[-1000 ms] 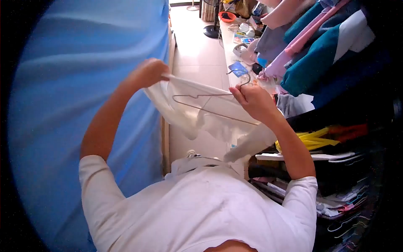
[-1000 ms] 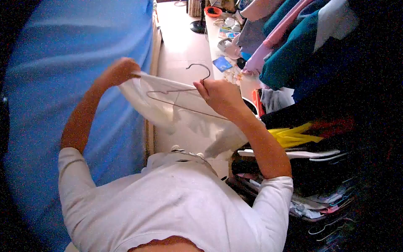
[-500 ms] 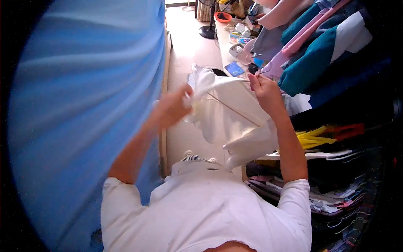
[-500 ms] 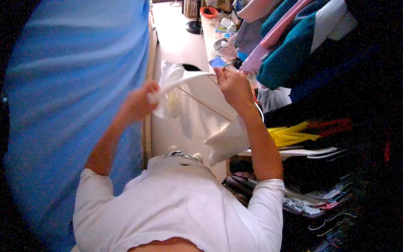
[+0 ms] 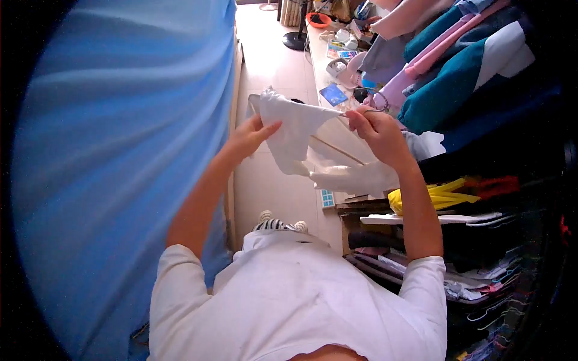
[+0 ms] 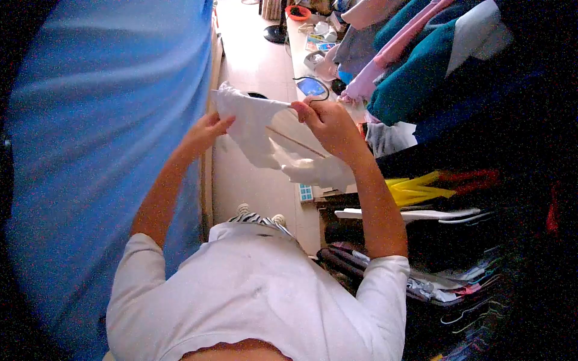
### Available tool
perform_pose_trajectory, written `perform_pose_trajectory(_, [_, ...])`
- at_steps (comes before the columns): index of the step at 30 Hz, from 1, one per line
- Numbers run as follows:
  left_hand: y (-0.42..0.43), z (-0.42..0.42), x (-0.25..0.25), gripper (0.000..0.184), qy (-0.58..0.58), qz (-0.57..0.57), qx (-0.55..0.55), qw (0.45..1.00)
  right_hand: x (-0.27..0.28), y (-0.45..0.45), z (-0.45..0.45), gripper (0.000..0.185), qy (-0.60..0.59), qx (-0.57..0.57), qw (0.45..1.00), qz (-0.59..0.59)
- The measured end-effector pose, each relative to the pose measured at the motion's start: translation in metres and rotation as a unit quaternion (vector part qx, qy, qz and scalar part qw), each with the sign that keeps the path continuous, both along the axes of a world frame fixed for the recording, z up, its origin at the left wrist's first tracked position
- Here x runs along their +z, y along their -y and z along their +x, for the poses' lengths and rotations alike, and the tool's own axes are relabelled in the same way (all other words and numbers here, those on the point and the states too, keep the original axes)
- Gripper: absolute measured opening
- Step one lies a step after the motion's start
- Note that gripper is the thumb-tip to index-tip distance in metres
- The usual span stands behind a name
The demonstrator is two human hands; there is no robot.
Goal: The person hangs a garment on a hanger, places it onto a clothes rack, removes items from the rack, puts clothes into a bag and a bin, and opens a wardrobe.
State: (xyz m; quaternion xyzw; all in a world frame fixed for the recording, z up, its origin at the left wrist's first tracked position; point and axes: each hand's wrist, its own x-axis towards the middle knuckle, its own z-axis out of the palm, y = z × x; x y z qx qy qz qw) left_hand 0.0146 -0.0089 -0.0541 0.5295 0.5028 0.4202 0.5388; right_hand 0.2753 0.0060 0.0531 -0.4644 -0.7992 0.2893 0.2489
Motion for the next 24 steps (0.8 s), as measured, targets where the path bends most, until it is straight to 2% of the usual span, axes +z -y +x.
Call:
perform_pose_trajectory(1, [-0.002,0.008,0.003,0.037,0.063,-0.027,0.035,0.997,0.002,0.000,-0.001,0.034,0.000,-0.002,1.000,0.001])
perform_pose_trajectory(2, [-0.004,0.013,0.005,0.037,0.063,-0.026,0.032,0.997,0.004,0.000,-0.002,0.032,0.002,0.001,1.000,0.004])
perform_pose_trajectory(4, [-0.009,0.021,0.010,0.032,0.079,0.044,0.157,0.983,0.002,-0.001,-0.001,0.031,0.006,0.001,1.000,0.004])
perform_pose_trajectory(5, [-0.009,0.022,0.015,0.032,0.080,0.044,0.155,0.984,-0.005,-0.006,0.001,0.029,0.026,-0.011,1.000,0.013])
perform_pose_trajectory(6, [-0.009,0.021,0.026,0.029,0.072,0.115,0.196,0.971,-0.010,-0.011,0.003,0.028,0.045,-0.024,0.998,0.023])
perform_pose_trajectory(10, [0.020,0.030,0.093,0.022,0.099,0.274,0.267,0.918,-0.028,-0.023,0.017,0.027,0.066,-0.058,0.995,0.040])
perform_pose_trajectory(11, [0.029,0.034,0.100,0.023,0.088,0.203,0.266,0.938,-0.028,-0.023,0.018,0.027,0.069,-0.051,0.995,0.054])
perform_pose_trajectory(12, [0.032,0.036,0.092,0.023,0.089,0.202,0.264,0.939,-0.029,-0.023,0.019,0.027,0.073,-0.043,0.994,0.068])
perform_pose_trajectory(14, [0.034,0.038,0.057,0.021,-0.088,0.157,0.107,0.978,-0.007,-0.019,0.014,0.028,0.052,-0.054,0.997,-0.033])
perform_pose_trajectory(16, [0.035,0.053,0.004,0.017,-0.127,0.234,0.060,0.962,0.009,-0.015,0.010,0.028,0.039,-0.059,0.996,-0.061])
perform_pose_trajectory(18, [0.039,0.062,-0.008,0.014,-0.088,0.186,-0.059,0.977,0.010,-0.018,0.011,0.028,0.034,-0.042,0.996,-0.068])
perform_pose_trajectory(19, [0.038,0.069,-0.027,0.013,-0.010,0.160,-0.025,0.987,0.010,-0.020,0.012,0.028,0.030,-0.022,0.997,-0.072])
perform_pose_trajectory(20, [0.034,0.069,-0.044,0.013,-0.008,0.159,-0.028,0.987,0.004,-0.021,0.014,0.028,0.032,-0.024,0.996,-0.074])
perform_pose_trajectory(22, [0.027,0.065,-0.050,0.013,0.087,0.129,-0.002,0.988,-0.004,-0.020,0.010,0.028,0.073,0.010,0.996,-0.049])
perform_pose_trajectory(23, [0.023,0.059,-0.052,0.013,0.088,0.129,-0.002,0.988,-0.002,-0.016,0.010,0.028,0.089,-0.016,0.990,-0.110])
perform_pose_trajectory(24, [0.021,0.051,-0.049,0.016,0.090,0.077,-0.008,0.993,-0.011,-0.016,0.011,0.029,0.065,-0.012,0.991,-0.119])
